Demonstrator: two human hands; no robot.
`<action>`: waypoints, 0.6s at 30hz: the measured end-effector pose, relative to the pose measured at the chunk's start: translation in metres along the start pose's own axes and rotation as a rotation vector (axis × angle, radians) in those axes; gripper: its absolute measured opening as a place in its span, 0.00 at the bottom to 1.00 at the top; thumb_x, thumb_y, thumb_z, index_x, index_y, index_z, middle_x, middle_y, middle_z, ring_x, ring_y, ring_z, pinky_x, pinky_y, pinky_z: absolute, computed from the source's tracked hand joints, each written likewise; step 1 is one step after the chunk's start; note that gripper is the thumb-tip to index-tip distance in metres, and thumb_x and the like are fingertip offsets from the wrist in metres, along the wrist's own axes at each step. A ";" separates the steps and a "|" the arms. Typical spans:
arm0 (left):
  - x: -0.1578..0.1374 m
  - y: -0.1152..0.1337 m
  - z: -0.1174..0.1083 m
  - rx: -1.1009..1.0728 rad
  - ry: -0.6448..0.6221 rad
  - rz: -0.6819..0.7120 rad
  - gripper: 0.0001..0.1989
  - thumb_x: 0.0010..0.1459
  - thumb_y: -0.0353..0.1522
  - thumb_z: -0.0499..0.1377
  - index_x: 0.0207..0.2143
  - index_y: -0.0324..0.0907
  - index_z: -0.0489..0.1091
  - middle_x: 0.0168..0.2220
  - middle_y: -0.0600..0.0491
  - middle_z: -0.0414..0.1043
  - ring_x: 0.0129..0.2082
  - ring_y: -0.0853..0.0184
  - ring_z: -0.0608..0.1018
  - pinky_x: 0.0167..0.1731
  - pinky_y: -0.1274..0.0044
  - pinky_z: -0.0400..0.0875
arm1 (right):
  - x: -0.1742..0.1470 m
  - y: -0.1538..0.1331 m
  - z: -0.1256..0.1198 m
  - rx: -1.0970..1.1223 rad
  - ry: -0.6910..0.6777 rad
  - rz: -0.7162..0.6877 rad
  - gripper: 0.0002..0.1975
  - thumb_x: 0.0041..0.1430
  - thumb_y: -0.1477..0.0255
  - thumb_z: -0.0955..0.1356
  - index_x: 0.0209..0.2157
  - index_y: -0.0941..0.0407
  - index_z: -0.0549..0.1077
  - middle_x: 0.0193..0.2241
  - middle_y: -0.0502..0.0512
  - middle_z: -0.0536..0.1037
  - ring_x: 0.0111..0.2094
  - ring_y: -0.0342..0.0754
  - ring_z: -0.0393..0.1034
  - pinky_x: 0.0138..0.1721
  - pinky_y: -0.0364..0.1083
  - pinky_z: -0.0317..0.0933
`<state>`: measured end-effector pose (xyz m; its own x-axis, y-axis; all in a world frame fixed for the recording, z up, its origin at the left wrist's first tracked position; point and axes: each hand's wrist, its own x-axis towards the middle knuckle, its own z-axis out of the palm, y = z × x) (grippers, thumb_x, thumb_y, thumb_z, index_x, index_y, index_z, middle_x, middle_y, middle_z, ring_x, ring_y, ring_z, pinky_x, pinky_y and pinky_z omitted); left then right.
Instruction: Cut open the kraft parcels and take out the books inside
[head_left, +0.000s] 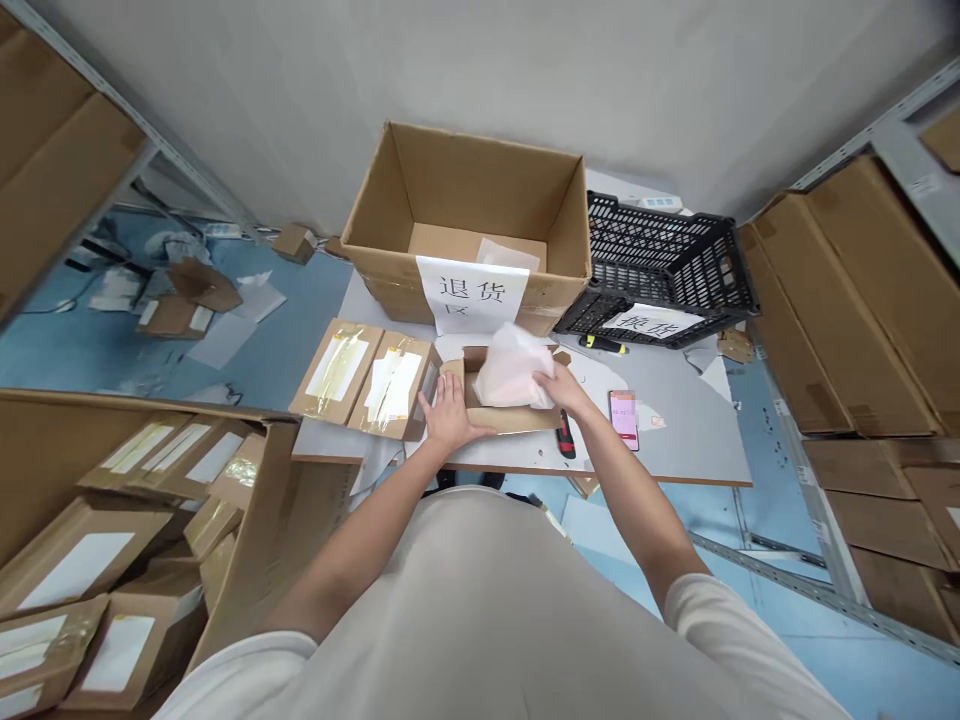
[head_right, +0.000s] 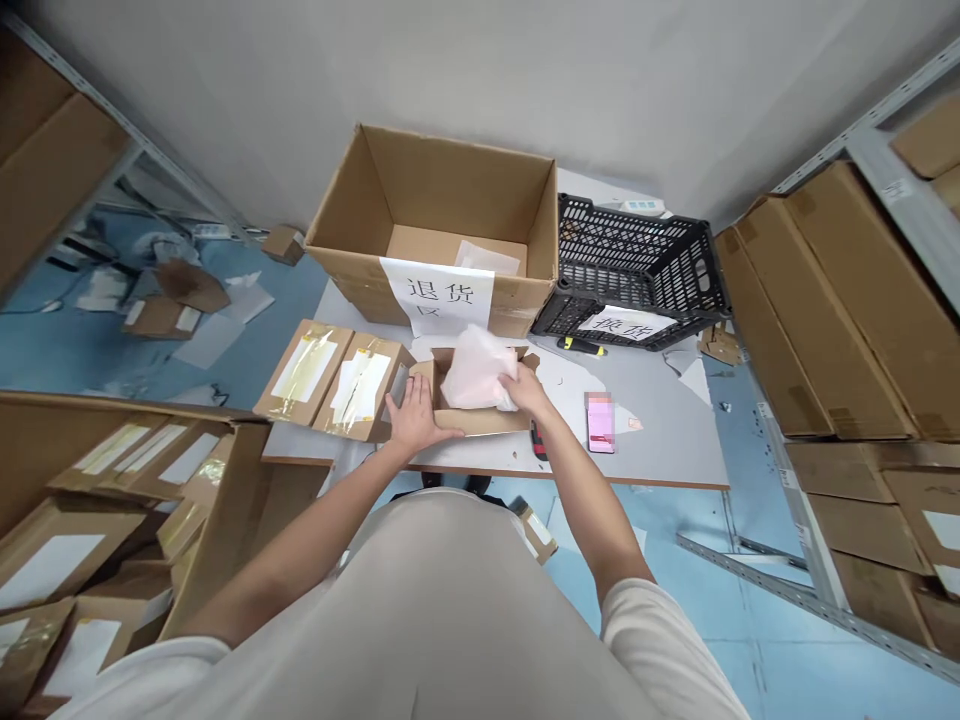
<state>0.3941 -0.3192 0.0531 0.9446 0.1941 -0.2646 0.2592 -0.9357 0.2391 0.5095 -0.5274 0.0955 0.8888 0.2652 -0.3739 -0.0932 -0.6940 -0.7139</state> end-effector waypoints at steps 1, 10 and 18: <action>0.002 0.000 -0.004 -0.012 0.002 0.010 0.63 0.39 0.61 0.57 0.67 0.31 0.40 0.67 0.33 0.37 0.67 0.42 0.41 0.59 0.45 0.38 | -0.015 -0.002 -0.013 0.119 0.052 -0.050 0.18 0.57 0.65 0.65 0.48 0.57 0.71 0.47 0.60 0.77 0.48 0.55 0.71 0.50 0.54 0.65; -0.038 0.038 -0.062 -0.873 0.237 0.345 0.50 0.46 0.55 0.60 0.64 0.37 0.50 0.64 0.35 0.52 0.64 0.48 0.56 0.60 0.55 0.52 | -0.110 -0.034 0.019 0.628 0.500 -0.121 0.27 0.56 0.57 0.65 0.52 0.59 0.67 0.47 0.64 0.76 0.50 0.56 0.71 0.52 0.55 0.64; -0.035 0.034 -0.076 -1.418 0.257 0.073 0.25 0.53 0.47 0.60 0.44 0.36 0.70 0.45 0.43 0.75 0.46 0.59 0.77 0.48 0.67 0.70 | -0.107 -0.029 0.000 0.458 0.419 -0.348 0.31 0.62 0.53 0.53 0.59 0.56 0.60 0.56 0.66 0.68 0.56 0.57 0.65 0.52 0.56 0.63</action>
<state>0.3854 -0.3351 0.1411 0.9341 0.3487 -0.0760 0.0436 0.1000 0.9940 0.4171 -0.5362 0.1563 0.9904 0.0767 0.1151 0.1304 -0.2402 -0.9619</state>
